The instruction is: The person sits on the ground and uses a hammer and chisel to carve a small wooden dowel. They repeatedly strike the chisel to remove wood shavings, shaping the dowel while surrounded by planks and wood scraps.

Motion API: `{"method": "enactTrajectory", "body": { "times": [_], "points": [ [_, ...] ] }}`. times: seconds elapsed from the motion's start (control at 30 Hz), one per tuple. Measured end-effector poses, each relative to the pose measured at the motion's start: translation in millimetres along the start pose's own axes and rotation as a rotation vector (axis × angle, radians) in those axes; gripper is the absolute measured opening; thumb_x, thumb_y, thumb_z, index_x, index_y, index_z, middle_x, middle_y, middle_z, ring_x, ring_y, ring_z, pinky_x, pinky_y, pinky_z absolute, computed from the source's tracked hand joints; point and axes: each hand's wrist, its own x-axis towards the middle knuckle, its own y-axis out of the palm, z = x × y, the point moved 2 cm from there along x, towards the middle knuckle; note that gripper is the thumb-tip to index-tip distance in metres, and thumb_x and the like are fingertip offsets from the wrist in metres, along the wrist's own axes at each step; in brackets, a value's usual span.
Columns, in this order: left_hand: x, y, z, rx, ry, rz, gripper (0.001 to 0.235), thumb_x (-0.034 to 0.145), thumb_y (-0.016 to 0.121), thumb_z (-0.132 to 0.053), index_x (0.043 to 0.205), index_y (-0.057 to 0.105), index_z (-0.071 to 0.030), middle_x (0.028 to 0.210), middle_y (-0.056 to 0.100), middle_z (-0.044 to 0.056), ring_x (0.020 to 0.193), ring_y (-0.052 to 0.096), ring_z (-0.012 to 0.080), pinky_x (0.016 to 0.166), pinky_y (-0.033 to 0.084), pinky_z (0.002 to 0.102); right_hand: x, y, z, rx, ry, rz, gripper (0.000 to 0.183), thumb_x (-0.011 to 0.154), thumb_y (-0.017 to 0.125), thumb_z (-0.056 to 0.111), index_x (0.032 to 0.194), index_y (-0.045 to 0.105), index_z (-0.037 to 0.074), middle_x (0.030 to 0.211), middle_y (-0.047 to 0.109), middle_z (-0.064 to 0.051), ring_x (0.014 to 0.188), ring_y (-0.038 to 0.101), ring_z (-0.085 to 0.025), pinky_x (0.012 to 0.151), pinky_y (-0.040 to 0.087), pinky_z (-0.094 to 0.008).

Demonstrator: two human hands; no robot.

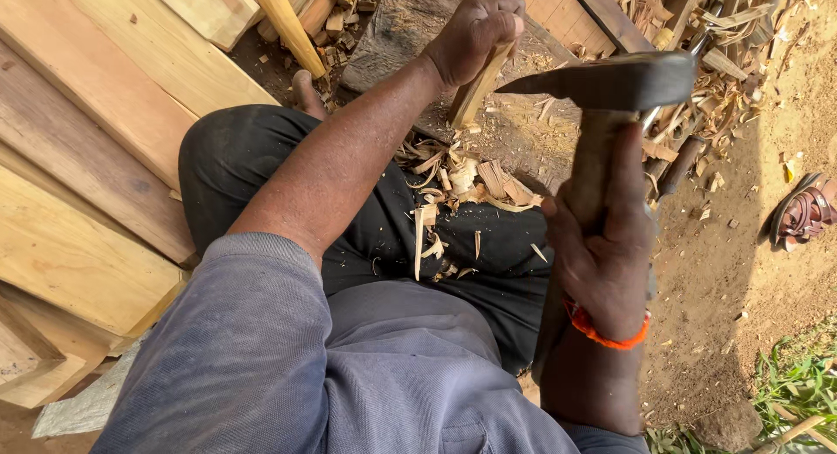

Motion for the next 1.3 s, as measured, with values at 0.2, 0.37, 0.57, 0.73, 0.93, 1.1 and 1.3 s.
{"method": "enactTrajectory", "body": {
  "times": [0.2, 0.37, 0.57, 0.73, 0.93, 1.1, 1.3],
  "points": [
    [-2.5, -1.8, -14.3, -0.020, -0.033, 0.011, 0.033, 0.093, 0.057, -0.038, 0.075, 0.057, -0.010, 0.069, 0.058, 0.005, 0.065, 0.060, 0.0158, 0.064, 0.054, 0.038, 22.7, 33.4, 10.2, -0.189, 0.056, 0.086, 0.087, 0.088, 0.060, -0.017, 0.164, 0.023, 0.005, 0.165, 0.042, -0.021, 0.150, 0.047, -0.026, 0.120, 0.041, -0.036],
    [-0.3, -15.5, -13.5, 0.113, -0.216, -0.147, 0.038, 0.095, 0.055, -0.047, 0.086, 0.060, -0.010, 0.078, 0.057, 0.007, 0.071, 0.058, 0.0154, 0.063, 0.053, 0.039, 3.1, 37.2, -44.8, -0.112, 0.129, 0.038, 0.088, 0.088, 0.058, -0.013, 0.166, 0.026, 0.010, 0.166, 0.042, -0.021, 0.154, 0.043, -0.029, 0.119, 0.040, -0.037],
    [2.7, -7.4, -5.0, 0.002, -0.363, -0.051, 0.050, 0.097, 0.059, -0.060, 0.111, 0.060, -0.012, 0.092, 0.072, 0.006, 0.091, 0.072, 0.0143, 0.087, 0.059, 0.040, -16.7, 12.2, -77.3, -0.187, 0.208, -0.021, 0.091, 0.088, 0.065, -0.009, 0.165, 0.023, 0.014, 0.165, 0.043, -0.018, 0.148, 0.047, -0.025, 0.114, 0.044, -0.036],
    [0.9, -10.2, -7.5, 0.065, -0.366, -0.059, 0.047, 0.097, 0.065, -0.058, 0.105, 0.065, -0.011, 0.085, 0.067, 0.003, 0.083, 0.069, 0.0118, 0.082, 0.063, 0.037, -15.3, 9.9, -82.8, -0.137, 0.218, -0.025, 0.092, 0.089, 0.067, -0.008, 0.166, 0.022, 0.014, 0.167, 0.040, -0.017, 0.150, 0.044, -0.025, 0.116, 0.042, -0.036],
    [4.8, -12.1, -28.8, 0.122, -0.321, -0.085, 0.046, 0.089, 0.078, -0.055, 0.101, 0.071, -0.011, 0.084, 0.069, 0.001, 0.083, 0.070, 0.0102, 0.078, 0.063, 0.034, -16.4, 10.6, -82.1, -0.080, 0.181, 0.007, 0.092, 0.089, 0.064, -0.010, 0.166, 0.021, 0.014, 0.168, 0.037, -0.018, 0.151, 0.042, -0.026, 0.118, 0.041, -0.039],
    [2.9, -9.3, -36.6, 0.086, -0.424, -0.051, 0.050, 0.084, 0.077, -0.057, 0.103, 0.073, -0.012, 0.082, 0.069, 0.003, 0.082, 0.071, 0.0123, 0.076, 0.064, 0.038, -14.9, 11.5, -80.6, -0.024, 0.188, 0.014, 0.092, 0.090, 0.066, -0.008, 0.166, 0.020, 0.015, 0.167, 0.037, -0.018, 0.151, 0.042, -0.027, 0.118, 0.043, -0.040],
    [3.3, -9.3, -40.0, -0.030, -0.450, 0.010, 0.070, 0.090, 0.062, -0.068, 0.122, 0.073, -0.006, 0.102, 0.077, 0.011, 0.102, 0.075, 0.0168, 0.095, 0.059, 0.042, -16.6, 9.2, -84.5, -0.100, 0.337, 0.017, 0.092, 0.089, 0.070, 0.001, 0.165, 0.023, 0.020, 0.157, 0.053, -0.013, 0.139, 0.057, -0.023, 0.109, 0.051, -0.037]
  ]
}}
